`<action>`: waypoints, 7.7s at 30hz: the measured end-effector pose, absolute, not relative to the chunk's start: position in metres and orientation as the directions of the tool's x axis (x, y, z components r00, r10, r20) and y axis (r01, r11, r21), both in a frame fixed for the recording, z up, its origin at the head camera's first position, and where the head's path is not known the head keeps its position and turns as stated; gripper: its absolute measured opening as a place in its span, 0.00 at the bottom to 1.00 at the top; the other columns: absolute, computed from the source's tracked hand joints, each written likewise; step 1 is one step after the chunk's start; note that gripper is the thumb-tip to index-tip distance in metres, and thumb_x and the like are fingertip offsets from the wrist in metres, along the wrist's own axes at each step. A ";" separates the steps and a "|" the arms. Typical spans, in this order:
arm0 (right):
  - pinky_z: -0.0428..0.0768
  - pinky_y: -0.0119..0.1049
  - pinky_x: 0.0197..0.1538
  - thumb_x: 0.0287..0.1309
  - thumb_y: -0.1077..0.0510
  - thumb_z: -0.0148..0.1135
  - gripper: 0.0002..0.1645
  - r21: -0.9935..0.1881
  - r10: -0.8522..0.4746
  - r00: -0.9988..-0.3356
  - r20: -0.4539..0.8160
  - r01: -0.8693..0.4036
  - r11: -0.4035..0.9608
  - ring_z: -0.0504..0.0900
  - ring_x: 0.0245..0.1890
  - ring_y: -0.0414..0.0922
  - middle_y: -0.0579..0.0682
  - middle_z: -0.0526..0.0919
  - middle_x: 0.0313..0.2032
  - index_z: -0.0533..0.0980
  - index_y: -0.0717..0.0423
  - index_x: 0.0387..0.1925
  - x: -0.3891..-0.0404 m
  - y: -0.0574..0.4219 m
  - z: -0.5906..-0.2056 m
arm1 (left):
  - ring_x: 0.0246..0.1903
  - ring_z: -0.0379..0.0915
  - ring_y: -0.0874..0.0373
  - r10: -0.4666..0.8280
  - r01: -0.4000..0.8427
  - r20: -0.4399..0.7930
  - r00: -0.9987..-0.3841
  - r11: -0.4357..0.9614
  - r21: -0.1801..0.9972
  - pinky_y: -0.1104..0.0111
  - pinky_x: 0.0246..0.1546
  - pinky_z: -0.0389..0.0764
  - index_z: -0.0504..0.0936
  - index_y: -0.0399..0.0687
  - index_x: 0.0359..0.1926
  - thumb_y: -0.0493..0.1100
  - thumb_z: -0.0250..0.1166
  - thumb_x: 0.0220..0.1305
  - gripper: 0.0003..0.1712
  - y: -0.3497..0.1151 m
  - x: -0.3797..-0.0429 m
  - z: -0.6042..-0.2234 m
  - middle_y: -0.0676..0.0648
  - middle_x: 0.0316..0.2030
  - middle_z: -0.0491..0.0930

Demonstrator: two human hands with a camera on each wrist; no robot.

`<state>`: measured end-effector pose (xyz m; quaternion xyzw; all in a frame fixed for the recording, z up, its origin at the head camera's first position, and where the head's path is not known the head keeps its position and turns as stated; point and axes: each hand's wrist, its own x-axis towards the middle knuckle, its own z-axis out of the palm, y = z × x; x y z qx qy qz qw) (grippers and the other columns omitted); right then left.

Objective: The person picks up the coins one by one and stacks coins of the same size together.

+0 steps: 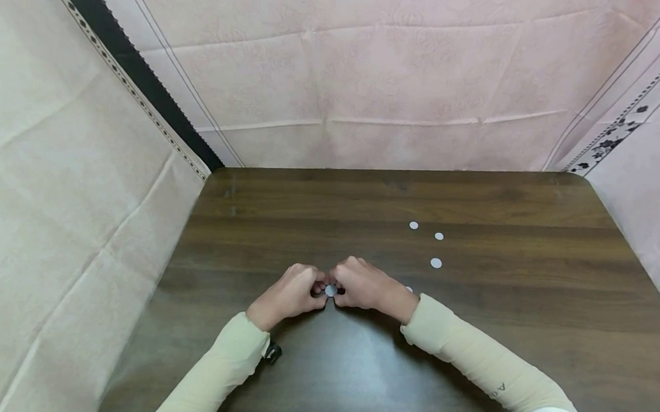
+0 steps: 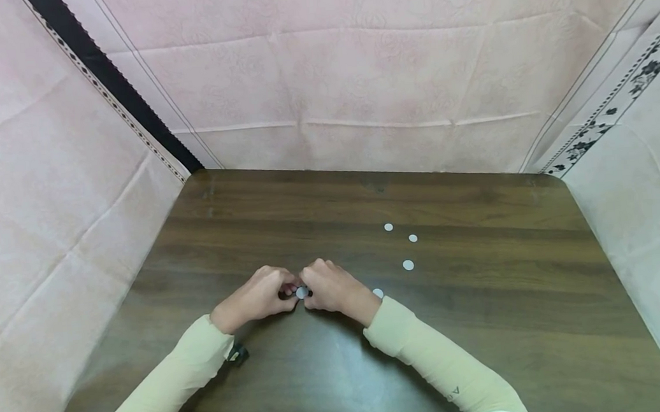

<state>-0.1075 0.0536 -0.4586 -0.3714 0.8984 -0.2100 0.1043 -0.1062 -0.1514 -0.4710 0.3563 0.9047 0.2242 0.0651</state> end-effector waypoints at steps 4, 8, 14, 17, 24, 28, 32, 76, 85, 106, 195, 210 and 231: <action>0.60 0.29 0.25 0.57 0.65 0.71 0.11 -0.461 -0.708 -0.705 -0.039 -0.616 0.639 0.58 0.21 0.36 0.39 0.61 0.19 0.78 0.57 0.22 -0.109 0.053 -0.458 | 0.24 0.62 0.67 0.672 0.605 0.033 -0.740 0.643 0.470 0.75 0.27 0.67 0.79 0.48 0.23 0.34 0.70 0.58 0.11 -0.153 -0.107 -0.470 0.50 0.22 0.75; 0.61 0.28 0.25 0.56 0.66 0.71 0.12 -0.471 -0.708 -0.706 -0.035 -0.613 0.635 0.60 0.21 0.36 0.39 0.62 0.19 0.77 0.53 0.22 -0.111 0.053 -0.458 | 0.24 0.63 0.67 0.670 0.598 0.027 -0.742 0.643 0.478 0.75 0.27 0.67 0.79 0.49 0.24 0.34 0.70 0.60 0.11 -0.153 -0.108 -0.469 0.50 0.23 0.76; 0.62 0.28 0.26 0.55 0.66 0.72 0.08 -0.492 -0.719 -0.694 -0.032 -0.615 0.616 0.61 0.21 0.35 0.39 0.64 0.19 0.80 0.56 0.25 -0.115 0.054 -0.459 | 0.25 0.65 0.67 0.667 0.594 0.025 -0.744 0.645 0.481 0.75 0.28 0.70 0.81 0.48 0.25 0.34 0.72 0.59 0.09 -0.153 -0.108 -0.467 0.51 0.23 0.77; 0.63 0.28 0.26 0.55 0.66 0.72 0.05 -0.502 -0.722 -0.691 -0.037 -0.611 0.612 0.62 0.21 0.35 0.39 0.66 0.19 0.82 0.58 0.27 -0.116 0.054 -0.459 | 0.26 0.66 0.67 0.665 0.591 0.026 -0.747 0.646 0.484 0.75 0.29 0.71 0.82 0.48 0.27 0.35 0.73 0.58 0.08 -0.153 -0.108 -0.467 0.52 0.24 0.77; 0.64 0.28 0.26 0.55 0.66 0.72 0.06 -0.510 -0.715 -0.697 -0.056 -0.596 0.620 0.62 0.21 0.35 0.39 0.67 0.19 0.81 0.57 0.27 -0.116 0.054 -0.458 | 0.27 0.68 0.67 0.657 0.589 0.040 -0.753 0.646 0.485 0.76 0.30 0.73 0.82 0.47 0.29 0.37 0.74 0.58 0.07 -0.152 -0.108 -0.469 0.52 0.26 0.80; 0.63 0.29 0.27 0.55 0.66 0.72 0.08 -0.518 -0.716 -0.695 -0.066 -0.589 0.620 0.62 0.21 0.35 0.40 0.68 0.19 0.80 0.54 0.26 -0.116 0.055 -0.457 | 0.27 0.69 0.67 0.649 0.578 0.031 -0.761 0.654 0.488 0.76 0.30 0.74 0.83 0.46 0.30 0.37 0.74 0.58 0.06 -0.151 -0.108 -0.470 0.52 0.27 0.80; 0.70 0.28 0.28 0.56 0.66 0.72 0.06 -0.560 -0.716 -0.691 -0.098 -0.557 0.614 0.69 0.22 0.35 0.42 0.77 0.22 0.82 0.54 0.28 -0.117 0.056 -0.456 | 0.27 0.69 0.66 0.647 0.571 0.014 -0.762 0.662 0.486 0.75 0.30 0.74 0.82 0.47 0.30 0.38 0.74 0.58 0.07 -0.149 -0.108 -0.470 0.51 0.27 0.79; 0.86 0.36 0.41 0.55 0.64 0.75 0.11 -0.469 -0.714 -0.683 -0.151 -0.587 0.660 0.86 0.35 0.43 0.52 0.89 0.34 0.85 0.65 0.40 -0.111 0.191 -0.429 | 0.32 0.78 0.65 0.641 0.563 -0.002 -0.768 0.676 0.474 0.77 0.37 0.79 0.87 0.45 0.37 0.40 0.75 0.59 0.07 -0.149 -0.109 -0.471 0.53 0.31 0.84; 0.75 0.29 0.33 0.53 0.67 0.74 0.07 -0.472 -0.750 -0.661 -0.033 -0.651 0.595 0.73 0.28 0.37 0.47 0.79 0.27 0.81 0.60 0.31 -0.103 0.191 -0.451 | 0.32 0.77 0.66 0.636 0.554 -0.013 -0.772 0.682 0.477 0.76 0.37 0.79 0.86 0.44 0.37 0.40 0.75 0.60 0.07 -0.149 -0.110 -0.471 0.54 0.32 0.83; 0.83 0.33 0.36 0.57 0.67 0.73 0.04 -0.438 -0.748 -0.664 0.007 -0.674 0.595 0.83 0.32 0.43 0.50 0.84 0.31 0.84 0.59 0.34 -0.096 0.193 -0.454 | 0.34 0.77 0.62 0.626 0.564 -0.007 -0.780 0.707 0.427 0.71 0.39 0.81 0.87 0.43 0.40 0.45 0.74 0.58 0.12 -0.140 -0.110 -0.456 0.51 0.34 0.82; 0.85 0.36 0.37 0.55 0.65 0.77 0.07 -0.443 -0.554 -0.831 -0.038 -0.483 0.755 0.86 0.32 0.42 0.50 0.88 0.31 0.85 0.62 0.36 -0.126 0.255 -0.444 | 0.34 0.72 0.64 0.800 0.737 -0.055 -0.597 0.574 0.356 0.76 0.36 0.73 0.90 0.51 0.36 0.42 0.74 0.62 0.02 0.001 -0.115 -0.464 0.53 0.34 0.83; 0.65 0.28 0.25 0.57 0.66 0.74 0.15 -0.378 -0.601 -0.793 -0.100 -0.528 0.760 0.62 0.21 0.33 0.37 0.69 0.16 0.81 0.51 0.19 -0.139 0.246 -0.447 | 0.32 0.71 0.64 0.806 0.724 -0.059 -0.589 0.559 0.404 0.78 0.35 0.72 0.90 0.48 0.35 0.41 0.74 0.63 0.02 0.000 -0.116 -0.465 0.54 0.32 0.82; 0.55 0.31 0.23 0.45 0.62 0.67 0.24 -0.313 -0.524 -0.814 -0.251 -0.444 0.839 0.52 0.16 0.35 0.36 0.50 0.14 0.60 0.44 0.11 -0.149 0.237 -0.451 | 0.33 0.71 0.65 0.797 0.702 -0.074 -0.599 0.568 0.429 0.79 0.34 0.73 0.89 0.49 0.37 0.41 0.75 0.64 0.03 0.001 -0.117 -0.466 0.54 0.34 0.82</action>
